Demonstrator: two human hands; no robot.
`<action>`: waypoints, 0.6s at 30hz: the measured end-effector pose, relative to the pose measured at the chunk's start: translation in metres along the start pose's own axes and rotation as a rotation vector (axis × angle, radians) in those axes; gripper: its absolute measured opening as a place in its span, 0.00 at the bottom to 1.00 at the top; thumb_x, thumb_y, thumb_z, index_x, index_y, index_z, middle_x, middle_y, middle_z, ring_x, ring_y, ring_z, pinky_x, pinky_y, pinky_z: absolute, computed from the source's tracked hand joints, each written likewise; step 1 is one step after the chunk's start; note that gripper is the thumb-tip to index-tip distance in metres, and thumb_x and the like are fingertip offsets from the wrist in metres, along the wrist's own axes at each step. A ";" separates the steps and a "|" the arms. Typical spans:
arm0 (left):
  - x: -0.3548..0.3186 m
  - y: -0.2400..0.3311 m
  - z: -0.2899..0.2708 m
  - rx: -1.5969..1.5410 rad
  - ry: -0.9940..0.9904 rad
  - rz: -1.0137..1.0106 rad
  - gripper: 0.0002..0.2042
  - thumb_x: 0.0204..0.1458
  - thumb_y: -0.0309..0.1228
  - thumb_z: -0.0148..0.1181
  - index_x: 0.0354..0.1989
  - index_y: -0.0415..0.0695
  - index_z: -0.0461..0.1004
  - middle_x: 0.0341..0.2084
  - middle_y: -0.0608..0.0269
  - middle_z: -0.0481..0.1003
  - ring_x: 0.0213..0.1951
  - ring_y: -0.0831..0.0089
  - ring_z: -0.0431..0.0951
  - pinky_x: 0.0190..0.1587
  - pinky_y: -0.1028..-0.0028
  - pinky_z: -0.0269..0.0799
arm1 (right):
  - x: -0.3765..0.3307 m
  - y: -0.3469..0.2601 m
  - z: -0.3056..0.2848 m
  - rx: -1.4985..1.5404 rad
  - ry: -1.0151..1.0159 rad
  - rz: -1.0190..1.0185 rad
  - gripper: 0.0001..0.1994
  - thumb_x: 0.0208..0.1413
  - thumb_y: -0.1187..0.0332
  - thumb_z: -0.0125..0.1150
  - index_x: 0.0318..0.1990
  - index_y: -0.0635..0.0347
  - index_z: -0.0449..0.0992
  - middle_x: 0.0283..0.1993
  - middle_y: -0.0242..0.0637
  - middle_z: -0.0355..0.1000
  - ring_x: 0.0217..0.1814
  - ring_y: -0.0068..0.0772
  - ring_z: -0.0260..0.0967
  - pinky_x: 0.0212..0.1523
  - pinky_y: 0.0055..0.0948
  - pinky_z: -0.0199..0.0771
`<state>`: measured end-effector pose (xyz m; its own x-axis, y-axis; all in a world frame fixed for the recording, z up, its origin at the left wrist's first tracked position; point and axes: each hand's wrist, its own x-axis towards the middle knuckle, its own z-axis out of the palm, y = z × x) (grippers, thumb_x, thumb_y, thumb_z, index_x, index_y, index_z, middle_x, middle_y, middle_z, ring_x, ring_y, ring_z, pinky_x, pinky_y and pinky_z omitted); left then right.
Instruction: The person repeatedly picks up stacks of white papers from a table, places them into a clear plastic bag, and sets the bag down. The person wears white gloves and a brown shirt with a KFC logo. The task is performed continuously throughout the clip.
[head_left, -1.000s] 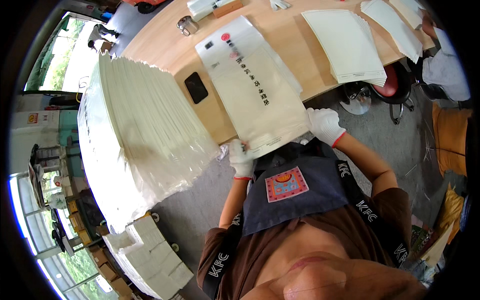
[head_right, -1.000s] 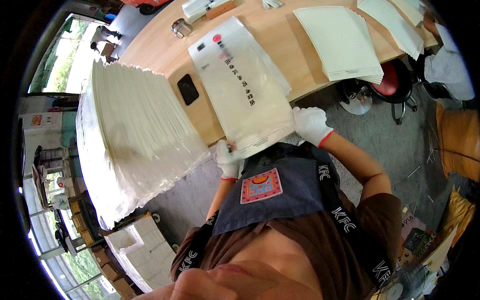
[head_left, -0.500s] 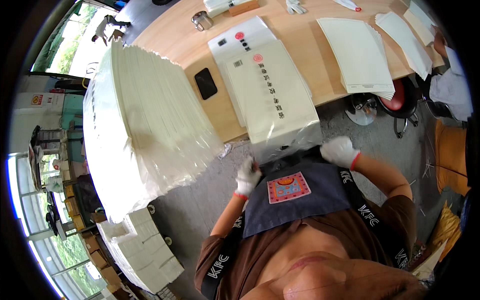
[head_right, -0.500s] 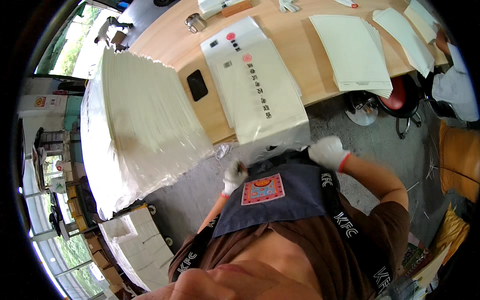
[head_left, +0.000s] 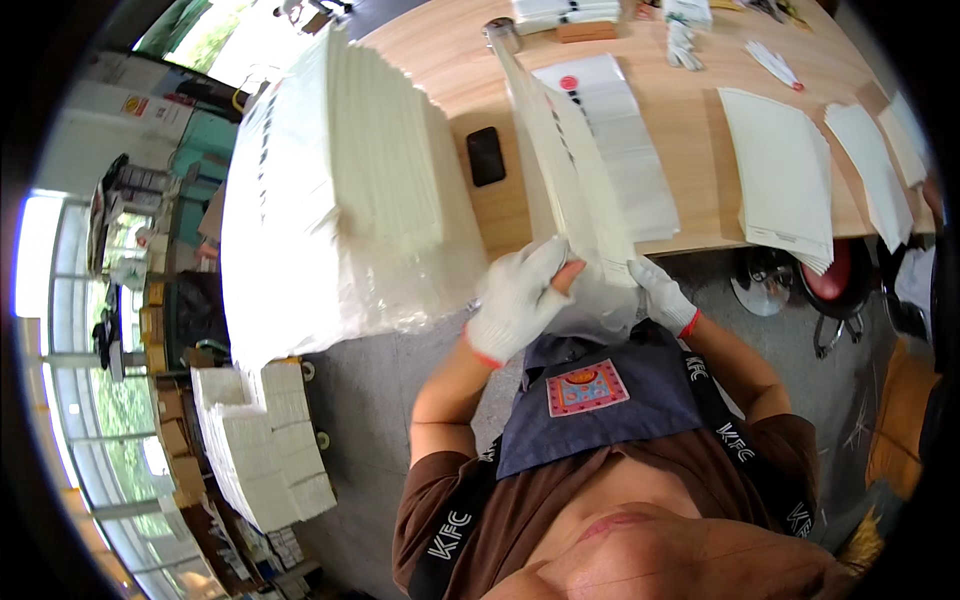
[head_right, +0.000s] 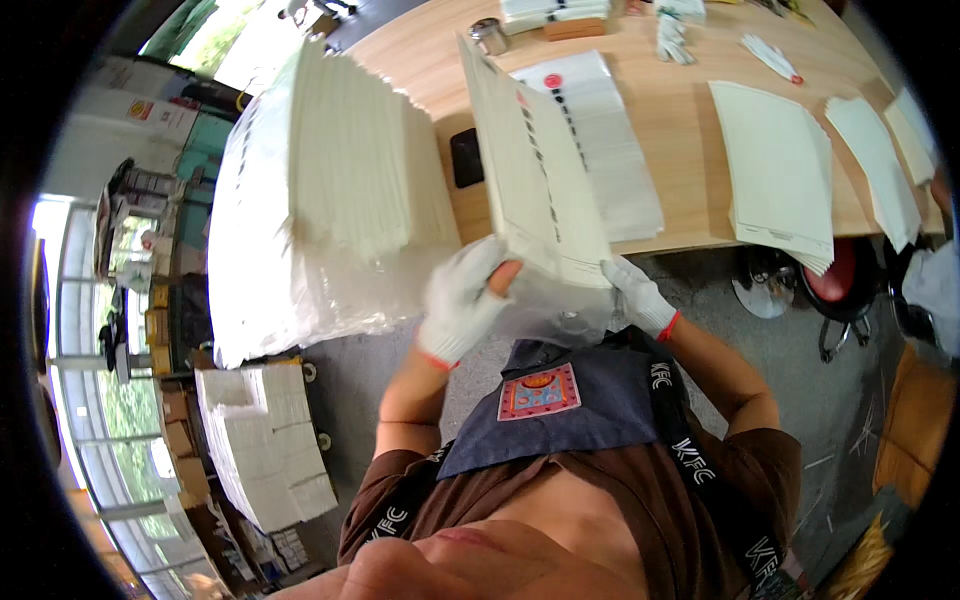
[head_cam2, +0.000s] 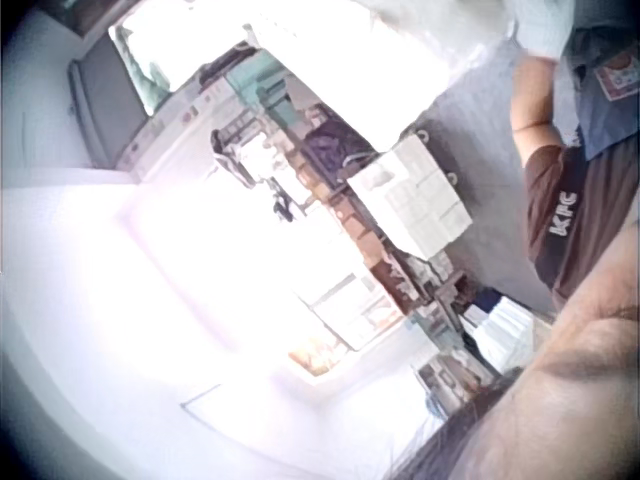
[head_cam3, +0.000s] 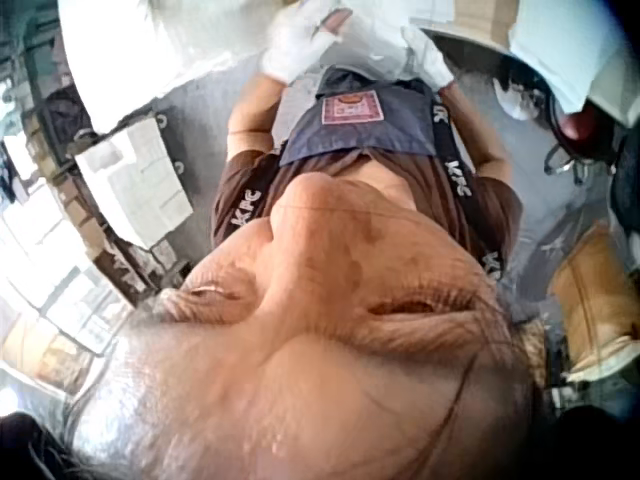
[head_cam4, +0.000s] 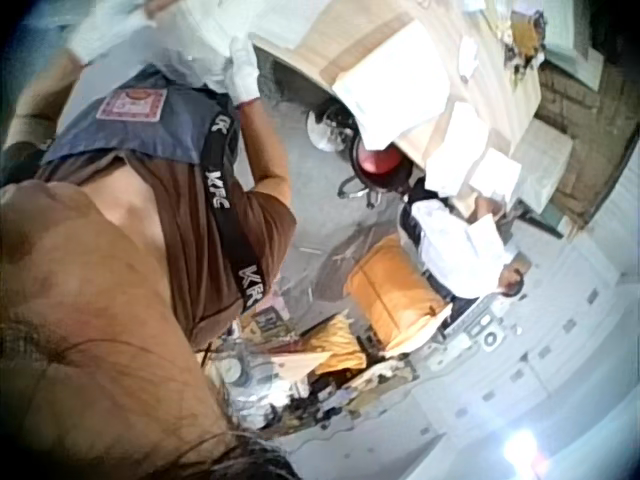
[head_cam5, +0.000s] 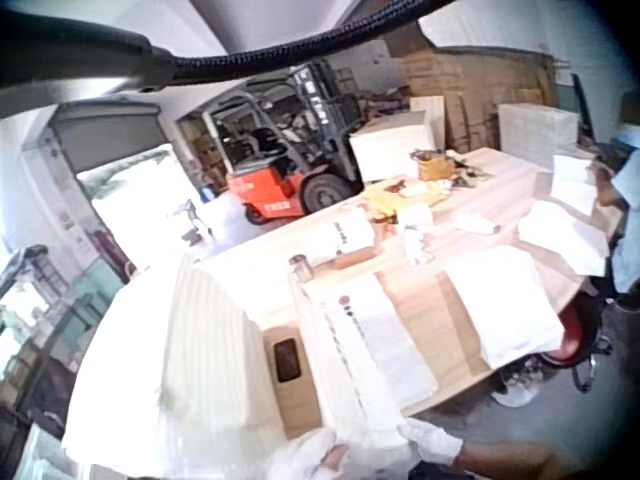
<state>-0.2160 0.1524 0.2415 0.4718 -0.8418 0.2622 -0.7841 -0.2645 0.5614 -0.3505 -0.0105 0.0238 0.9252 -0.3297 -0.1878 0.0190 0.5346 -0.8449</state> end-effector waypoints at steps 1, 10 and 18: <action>-0.003 0.014 -0.023 0.048 0.098 0.098 0.05 0.50 0.33 0.58 0.29 0.45 0.71 0.21 0.54 0.70 0.24 0.57 0.72 0.24 0.65 0.65 | 0.007 -0.019 0.012 -0.188 -0.097 -0.100 0.22 0.60 0.55 0.50 0.55 0.62 0.67 0.46 0.33 0.70 0.44 0.22 0.66 0.45 0.26 0.66; -0.034 -0.028 -0.226 -0.024 1.392 -0.177 0.16 0.59 0.33 0.44 0.47 0.34 0.71 0.36 0.55 0.75 0.37 0.71 0.74 0.40 0.75 0.71 | 0.136 -0.217 0.233 -0.485 -0.434 -0.281 0.19 0.56 0.52 0.56 0.28 0.62 0.76 0.26 0.38 0.75 0.23 0.20 0.69 0.25 0.21 0.69; -0.157 -0.212 -0.173 0.268 1.244 -0.287 0.19 0.63 0.42 0.39 0.44 0.36 0.66 0.41 0.55 0.66 0.42 0.67 0.66 0.50 0.68 0.62 | 0.125 -0.213 0.251 -0.454 -0.704 -0.051 0.25 0.58 0.45 0.49 0.26 0.61 0.74 0.22 0.40 0.74 0.17 0.21 0.66 0.17 0.19 0.64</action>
<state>-0.0541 0.4220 0.2169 0.5767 0.2188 0.7871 -0.5811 -0.5673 0.5834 -0.1437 0.0299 0.3064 0.9508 0.2980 0.0850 0.0519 0.1171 -0.9918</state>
